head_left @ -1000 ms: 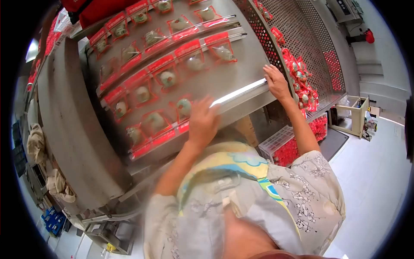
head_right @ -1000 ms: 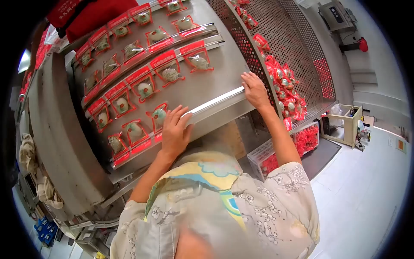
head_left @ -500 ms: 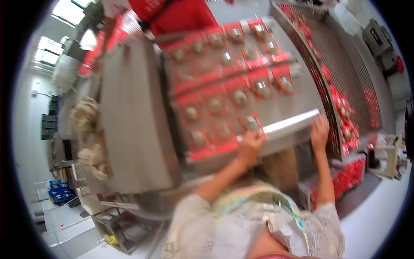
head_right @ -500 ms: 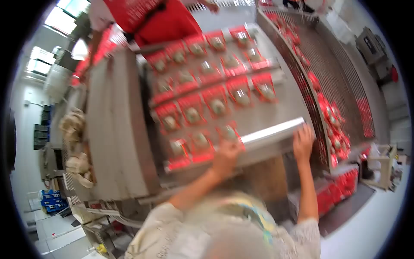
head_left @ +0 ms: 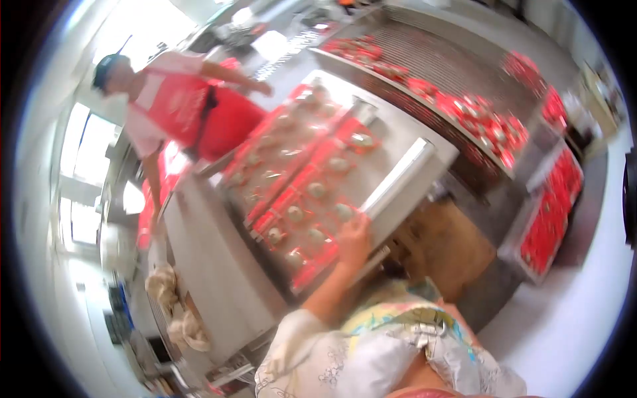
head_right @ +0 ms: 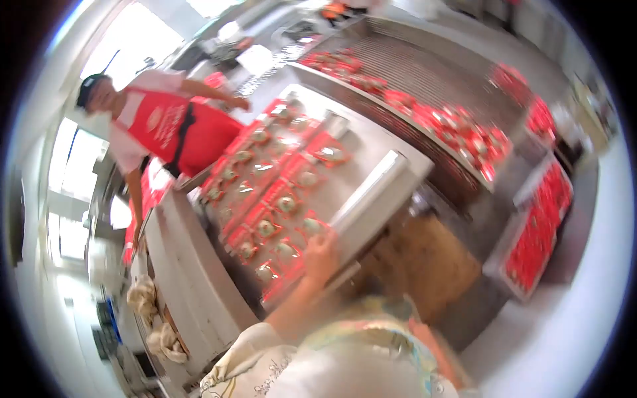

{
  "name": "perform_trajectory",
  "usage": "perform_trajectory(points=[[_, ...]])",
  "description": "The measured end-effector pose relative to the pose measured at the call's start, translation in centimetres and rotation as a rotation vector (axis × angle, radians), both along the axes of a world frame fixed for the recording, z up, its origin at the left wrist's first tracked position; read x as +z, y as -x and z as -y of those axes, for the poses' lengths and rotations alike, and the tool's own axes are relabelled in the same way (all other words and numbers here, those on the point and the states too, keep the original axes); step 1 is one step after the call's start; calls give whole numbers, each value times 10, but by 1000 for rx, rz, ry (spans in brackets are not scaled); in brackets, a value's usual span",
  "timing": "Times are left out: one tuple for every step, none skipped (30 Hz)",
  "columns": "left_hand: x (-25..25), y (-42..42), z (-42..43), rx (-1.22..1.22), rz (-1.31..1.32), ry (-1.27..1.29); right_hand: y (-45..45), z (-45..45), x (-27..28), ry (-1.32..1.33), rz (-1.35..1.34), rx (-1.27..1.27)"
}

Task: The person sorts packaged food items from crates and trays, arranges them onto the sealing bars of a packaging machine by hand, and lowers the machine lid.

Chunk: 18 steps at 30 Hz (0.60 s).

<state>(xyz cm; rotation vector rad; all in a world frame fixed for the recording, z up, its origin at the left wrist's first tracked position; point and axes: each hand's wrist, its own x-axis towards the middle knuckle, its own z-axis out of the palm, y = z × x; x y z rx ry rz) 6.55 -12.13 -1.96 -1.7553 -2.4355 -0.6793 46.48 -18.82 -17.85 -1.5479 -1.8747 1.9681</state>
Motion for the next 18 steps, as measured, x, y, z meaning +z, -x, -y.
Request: perform_trajectory(points=[[2, 0, 2, -46, -5, 28, -18, 18, 0, -186, 142, 226], [5, -1, 3, -78, -110, 9, -9, 0, 45, -344, 298, 432], [8, 0, 1, -144, -200, -19, -16, 12, 56, -352, 219, 218], [-21, 17, 4, -218, -265, -25, -22, 21, 90, -215, -33, -244], [-29, 23, 6, -233, -352, 55, -37, 30, 97, -246, 111, -329], [-19, 16, 5, -209, -433, 159, -50, 40, 107, -255, 126, -465], [-6, -3, 2, -108, -599, 318, -63, 61, 100, -306, 43, -704], [-7, -12, -4, -110, -697, 339, -71, 71, 138, -402, 93, -873], [-11, -18, -6, -144, -732, 271, -81, 89, 145, -592, 104, -1055], [-18, -22, -8, -169, -746, 193, -92, 110, 156, -615, 169, -1215], [-27, -26, -12, -186, -754, 118, -101, 132, 173, -721, 231, -1350], [-36, -30, -13, -208, -743, 64, -111, 157, 182, -834, 285, -1455], [-43, -34, -16, -240, -719, 28, -125, 190, 177, -880, 418, -1541], [-47, -36, -20, -287, -725, 14, -136, 214, 174, -930, 535, -1597], [-54, -46, -23, -331, -674, -4, -150, 238, 177, -962, 609, -1755], [-58, -48, -24, -364, -623, -17, -160, 263, 183, -993, 678, -1904], [-62, -50, -23, -392, -572, -28, -176, 303, 162, -916, 877, -1960], [-66, -51, -23, -417, -524, -37, -189, 349, 130, -827, 1072, -2003]])
